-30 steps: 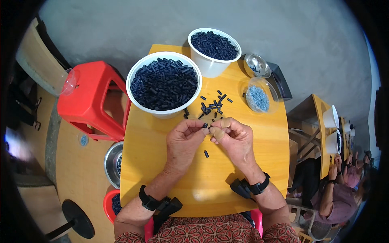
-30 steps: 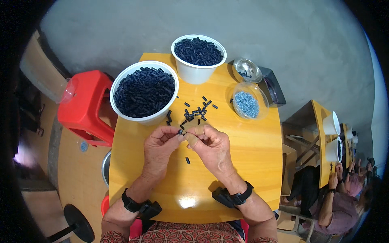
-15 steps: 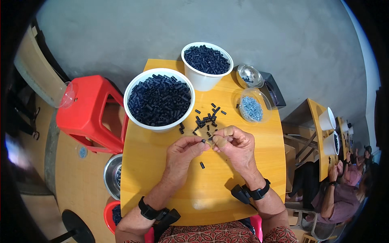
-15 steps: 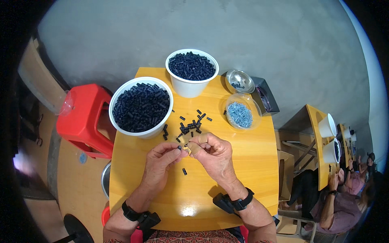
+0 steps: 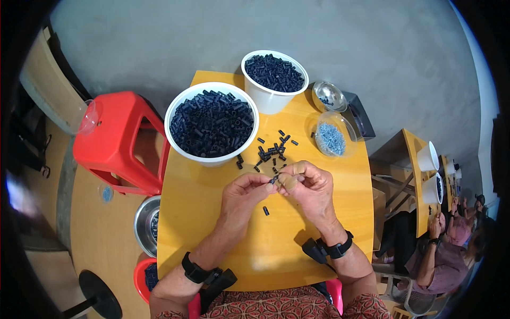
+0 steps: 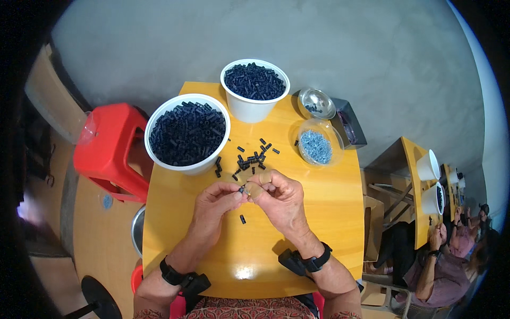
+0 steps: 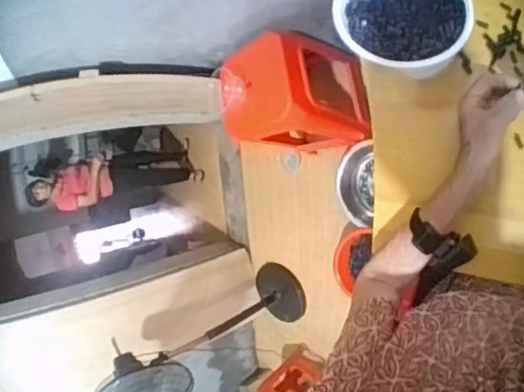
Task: Assembling or sorting small black plastic components into white bowls at a wooden table.
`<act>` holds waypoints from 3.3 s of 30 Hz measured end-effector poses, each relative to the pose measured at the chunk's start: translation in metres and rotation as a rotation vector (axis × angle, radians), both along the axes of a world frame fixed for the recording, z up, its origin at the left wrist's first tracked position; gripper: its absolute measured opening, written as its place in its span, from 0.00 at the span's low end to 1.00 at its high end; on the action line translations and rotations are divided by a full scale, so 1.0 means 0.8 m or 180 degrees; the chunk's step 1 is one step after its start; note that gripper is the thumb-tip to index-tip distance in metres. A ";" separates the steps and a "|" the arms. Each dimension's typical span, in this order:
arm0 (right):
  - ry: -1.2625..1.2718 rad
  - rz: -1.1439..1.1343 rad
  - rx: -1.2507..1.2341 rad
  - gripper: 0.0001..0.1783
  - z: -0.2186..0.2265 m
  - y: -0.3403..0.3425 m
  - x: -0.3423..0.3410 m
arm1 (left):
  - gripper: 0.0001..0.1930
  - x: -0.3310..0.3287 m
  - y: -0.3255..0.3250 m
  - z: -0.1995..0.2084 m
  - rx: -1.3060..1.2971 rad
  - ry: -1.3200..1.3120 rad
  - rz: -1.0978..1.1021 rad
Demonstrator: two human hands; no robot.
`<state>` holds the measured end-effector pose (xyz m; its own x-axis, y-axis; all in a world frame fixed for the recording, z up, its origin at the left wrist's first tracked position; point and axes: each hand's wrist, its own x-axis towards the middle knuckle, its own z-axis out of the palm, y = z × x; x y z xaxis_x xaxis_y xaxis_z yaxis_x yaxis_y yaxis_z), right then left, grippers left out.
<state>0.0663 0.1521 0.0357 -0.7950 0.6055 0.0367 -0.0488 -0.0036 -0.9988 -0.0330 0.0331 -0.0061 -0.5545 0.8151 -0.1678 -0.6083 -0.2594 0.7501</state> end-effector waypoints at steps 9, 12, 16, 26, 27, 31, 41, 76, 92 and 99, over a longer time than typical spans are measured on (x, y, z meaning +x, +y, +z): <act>0.0079 0.0117 -0.0015 0.03 -0.003 -0.003 0.001 | 0.07 0.002 -0.002 0.001 0.0081 0.0041 0.0003; 0.0019 0.0027 0.0094 0.03 -0.002 -0.002 0.003 | 0.07 0.002 -0.001 0.001 0.0055 0.0046 -0.0008; -0.0115 -0.0057 0.0145 0.03 -0.001 -0.003 0.004 | 0.07 0.004 -0.002 -0.003 0.0088 0.0100 0.0005; -0.0246 -0.0148 0.1174 0.03 -0.002 -0.001 0.009 | 0.07 0.004 -0.002 -0.001 -0.0032 0.0174 -0.0042; -0.0257 -0.0150 0.1168 0.03 -0.002 -0.001 0.010 | 0.07 0.005 -0.002 -0.002 -0.0079 0.0203 -0.0066; -0.0274 -0.0058 0.1601 0.03 0.007 -0.002 0.008 | 0.07 0.008 -0.003 -0.009 -0.0069 0.0261 -0.0023; -0.0233 -0.0207 0.2358 0.06 -0.015 -0.016 0.016 | 0.07 0.010 -0.002 -0.014 -0.0218 0.0486 -0.0073; -0.0528 0.0089 0.2394 0.03 0.015 -0.010 0.011 | 0.06 0.005 -0.002 -0.013 -0.0244 0.0570 -0.0188; -0.0324 0.0468 0.3622 0.18 0.014 0.007 0.017 | 0.07 -0.001 -0.007 -0.002 -0.0294 0.0293 -0.0582; -0.0312 0.0383 0.3737 0.18 0.016 0.006 0.018 | 0.09 -0.003 -0.007 0.002 -0.0413 0.0057 -0.0689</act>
